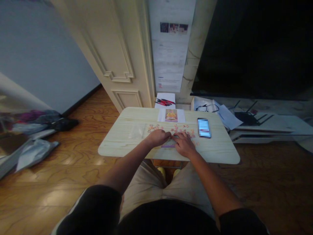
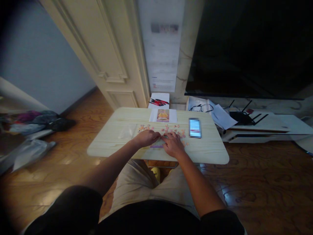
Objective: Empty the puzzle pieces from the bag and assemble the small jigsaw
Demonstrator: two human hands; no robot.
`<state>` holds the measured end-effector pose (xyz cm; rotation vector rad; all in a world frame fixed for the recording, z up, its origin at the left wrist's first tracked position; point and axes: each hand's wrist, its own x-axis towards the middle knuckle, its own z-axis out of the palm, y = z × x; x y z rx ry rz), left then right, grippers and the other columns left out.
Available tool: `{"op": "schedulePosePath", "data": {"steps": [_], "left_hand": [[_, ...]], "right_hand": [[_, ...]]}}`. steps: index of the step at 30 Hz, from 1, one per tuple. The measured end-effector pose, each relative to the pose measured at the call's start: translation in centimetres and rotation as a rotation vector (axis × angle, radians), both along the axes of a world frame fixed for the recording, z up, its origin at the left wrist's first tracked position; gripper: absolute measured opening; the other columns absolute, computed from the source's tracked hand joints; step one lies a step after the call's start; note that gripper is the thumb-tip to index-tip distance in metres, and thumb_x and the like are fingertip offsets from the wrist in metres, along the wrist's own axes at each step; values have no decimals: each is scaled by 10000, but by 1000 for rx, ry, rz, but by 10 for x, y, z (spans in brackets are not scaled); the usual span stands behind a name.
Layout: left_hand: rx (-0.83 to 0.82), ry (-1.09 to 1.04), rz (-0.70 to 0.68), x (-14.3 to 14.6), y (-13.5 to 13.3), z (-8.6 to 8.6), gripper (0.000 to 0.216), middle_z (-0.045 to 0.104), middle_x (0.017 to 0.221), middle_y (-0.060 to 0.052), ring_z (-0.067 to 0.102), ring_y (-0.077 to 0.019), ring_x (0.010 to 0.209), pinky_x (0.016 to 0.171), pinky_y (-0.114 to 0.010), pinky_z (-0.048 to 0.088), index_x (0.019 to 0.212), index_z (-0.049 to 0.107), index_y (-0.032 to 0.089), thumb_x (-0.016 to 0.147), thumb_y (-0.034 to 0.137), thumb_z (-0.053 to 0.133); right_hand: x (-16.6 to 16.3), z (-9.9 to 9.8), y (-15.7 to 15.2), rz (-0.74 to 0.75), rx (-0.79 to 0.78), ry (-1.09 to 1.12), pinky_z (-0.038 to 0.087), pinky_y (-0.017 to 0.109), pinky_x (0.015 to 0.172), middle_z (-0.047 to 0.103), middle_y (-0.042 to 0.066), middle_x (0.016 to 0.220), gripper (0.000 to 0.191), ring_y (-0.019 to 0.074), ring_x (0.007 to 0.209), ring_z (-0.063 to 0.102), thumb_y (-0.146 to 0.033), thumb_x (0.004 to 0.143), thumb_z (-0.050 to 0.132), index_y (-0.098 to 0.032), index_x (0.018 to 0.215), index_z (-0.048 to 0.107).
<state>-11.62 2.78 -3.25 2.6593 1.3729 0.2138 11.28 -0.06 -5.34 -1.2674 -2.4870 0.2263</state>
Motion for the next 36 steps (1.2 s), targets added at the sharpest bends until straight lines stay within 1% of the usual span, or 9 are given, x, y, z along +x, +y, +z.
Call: {"op": "schedulePosePath", "data": {"steps": [4,8,12,16,22,27,31,33,36], "left_hand": [[-45,-122,28,-6,1,-2,234,782,941,-74,746,-204,881,823,-293,551,1106,713,206,954,332,587],[-113,-216,60,-11,5,-4,264,796,1016,-31,752,-175,925,828,-242,551,1111,704,206,860,288,697],[-150,-267,94,-11,7,-6,217,801,984,-30,758,-173,899,790,-237,558,1064,718,194,879,291,664],[-152,-289,134,-7,6,-5,198,805,972,-29,759,-172,892,786,-236,556,1050,721,192,881,247,635],[-144,-270,143,-4,4,-3,202,800,945,-28,757,-177,867,774,-245,546,1045,727,196,874,252,634],[-111,-220,113,-4,4,-2,286,798,978,-24,753,-186,890,782,-250,543,1087,717,206,817,298,724],[-83,-164,68,0,2,0,268,799,979,-32,752,-180,894,800,-257,541,1159,706,227,902,273,646],[-61,-128,50,2,0,1,234,791,927,-61,747,-201,853,789,-288,544,1128,724,219,949,291,592],[-32,-85,31,4,-2,0,259,769,855,-95,735,-221,808,780,-321,546,1042,750,192,992,314,527]], "right_hand": [[1,-1,2,10,-16,11,230,511,1196,607,40,1418,475,299,1300,410,-221,934,552,-307,1389,657],[2,-1,3,20,-21,20,266,486,1175,605,48,1421,461,293,1295,411,-225,940,545,-282,1381,666],[2,-1,3,13,-25,23,278,477,1167,607,45,1417,481,291,1281,415,-213,931,539,-282,1393,658],[2,-1,3,17,-23,18,276,479,1171,609,44,1412,480,289,1278,414,-215,936,532,-280,1394,657],[2,1,3,9,-41,1,277,482,1172,595,47,1433,480,294,1290,407,-215,933,536,-282,1393,656],[2,2,2,14,-41,2,282,468,1165,593,48,1436,481,292,1300,404,-216,937,534,-278,1399,651],[2,1,2,9,-40,9,282,473,1163,590,42,1444,487,295,1306,405,-215,936,530,-294,1401,650],[2,1,3,5,-40,15,278,482,1167,596,44,1439,502,299,1298,415,-214,933,527,-299,1415,639],[2,1,3,3,-43,28,275,490,1172,613,48,1421,507,300,1281,432,-206,926,521,-288,1411,643]]}}
